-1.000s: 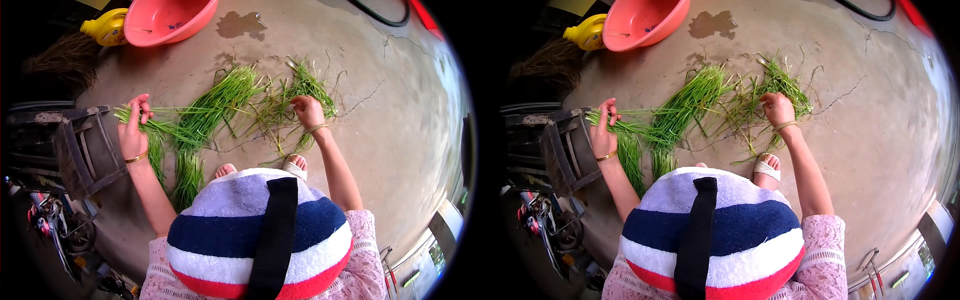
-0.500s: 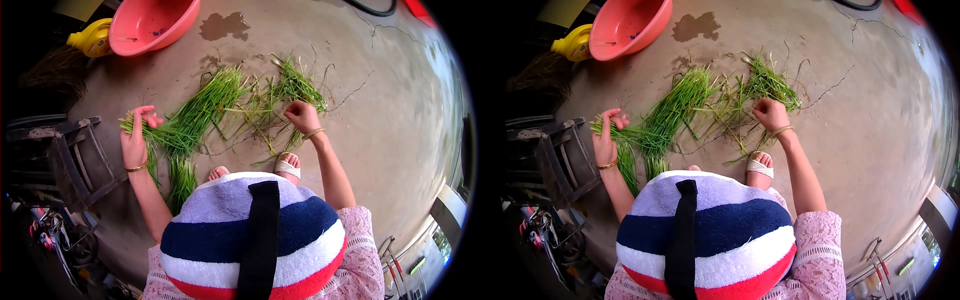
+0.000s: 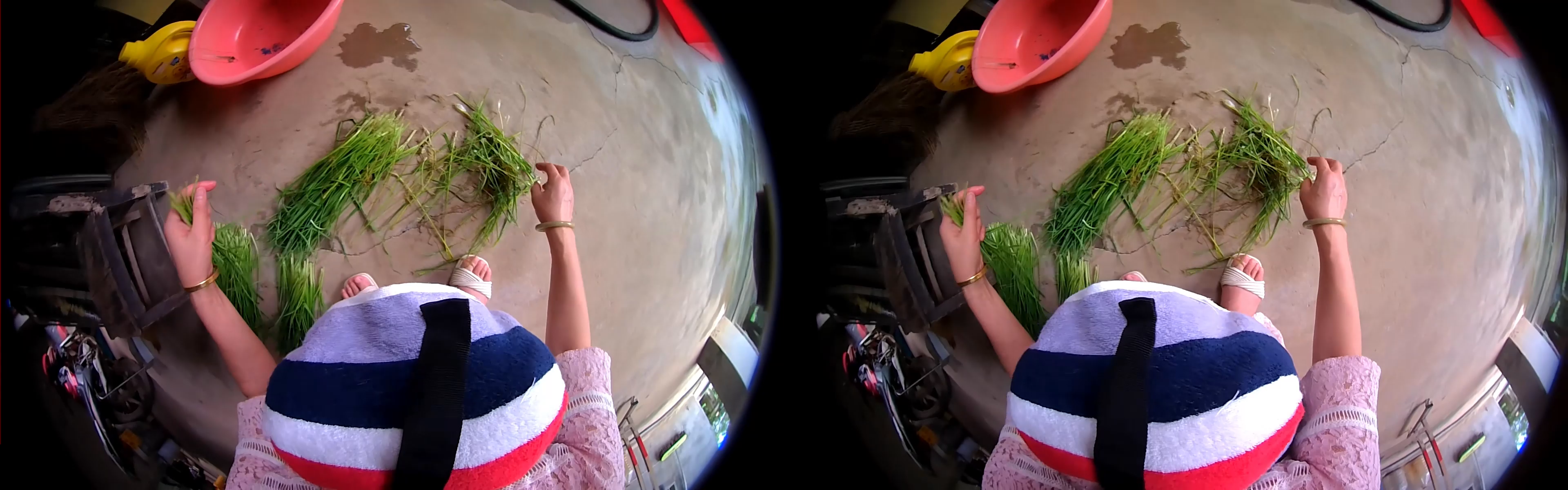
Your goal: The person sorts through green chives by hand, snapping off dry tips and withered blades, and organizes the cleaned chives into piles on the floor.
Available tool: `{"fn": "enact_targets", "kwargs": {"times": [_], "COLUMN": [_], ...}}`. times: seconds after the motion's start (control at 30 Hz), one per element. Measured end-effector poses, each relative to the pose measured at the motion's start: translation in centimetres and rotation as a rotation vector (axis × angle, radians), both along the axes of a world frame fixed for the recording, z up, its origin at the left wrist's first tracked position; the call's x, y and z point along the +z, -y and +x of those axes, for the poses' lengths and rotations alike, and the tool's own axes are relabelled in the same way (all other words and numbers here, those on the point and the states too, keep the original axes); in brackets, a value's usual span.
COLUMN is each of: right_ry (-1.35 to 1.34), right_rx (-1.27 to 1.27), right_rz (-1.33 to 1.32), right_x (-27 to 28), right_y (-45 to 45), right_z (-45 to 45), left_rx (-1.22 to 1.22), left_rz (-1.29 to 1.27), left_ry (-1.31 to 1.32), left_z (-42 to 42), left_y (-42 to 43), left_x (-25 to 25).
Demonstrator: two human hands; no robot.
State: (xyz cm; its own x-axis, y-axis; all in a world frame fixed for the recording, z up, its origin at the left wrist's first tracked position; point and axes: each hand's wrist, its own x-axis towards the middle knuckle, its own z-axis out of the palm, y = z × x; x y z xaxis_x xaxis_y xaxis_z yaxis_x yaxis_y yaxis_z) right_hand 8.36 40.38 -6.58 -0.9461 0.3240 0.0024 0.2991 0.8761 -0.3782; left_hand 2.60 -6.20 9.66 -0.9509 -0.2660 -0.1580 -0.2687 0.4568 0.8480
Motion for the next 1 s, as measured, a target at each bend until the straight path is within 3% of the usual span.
{"fn": "enact_targets", "kwargs": {"times": [0.03, 0.17, 0.3, 0.37, 0.47, 0.57, 0.9, 1.0], "right_ry": [-0.004, 0.029, 0.051, -0.166, 0.022, -0.025, -0.115, 0.023], "right_rx": [0.013, 0.236, 0.506, 0.660, 0.791, 0.855, 0.619, 0.482], "right_rz": [-0.007, -0.528, -0.621, -0.412, -0.293, -0.294, -0.376, -0.422], "right_x": [0.5, 0.8, -0.3, -1.9, -1.3, -1.8, -1.5, -1.3], "right_y": [0.9, 7.0, 13.2, 15.3, 16.6, 15.8, 11.8, 12.3], "right_z": [-0.7, -3.9, -7.8, -9.8, -10.8, -9.8, -5.0, -5.8], "left_rx": [0.013, -0.093, -0.104, -0.101, -0.129, -0.145, -0.274, -0.286], "left_rz": [-0.007, 0.002, 0.007, 0.030, 0.055, -0.024, -0.176, -0.192], "left_ry": [-0.004, 0.024, 0.058, 0.089, 0.138, 0.200, 0.135, 0.162], "left_z": [0.0, -0.3, 0.1, 0.5, 0.8, 0.8, 0.3, -0.2], "left_y": [-0.2, -2.0, -2.7, -3.0, -3.5, -3.5, -4.9, -6.1], "left_x": [0.0, -0.2, -1.4, -2.3, -3.7, -4.9, -9.6, -10.0]}}
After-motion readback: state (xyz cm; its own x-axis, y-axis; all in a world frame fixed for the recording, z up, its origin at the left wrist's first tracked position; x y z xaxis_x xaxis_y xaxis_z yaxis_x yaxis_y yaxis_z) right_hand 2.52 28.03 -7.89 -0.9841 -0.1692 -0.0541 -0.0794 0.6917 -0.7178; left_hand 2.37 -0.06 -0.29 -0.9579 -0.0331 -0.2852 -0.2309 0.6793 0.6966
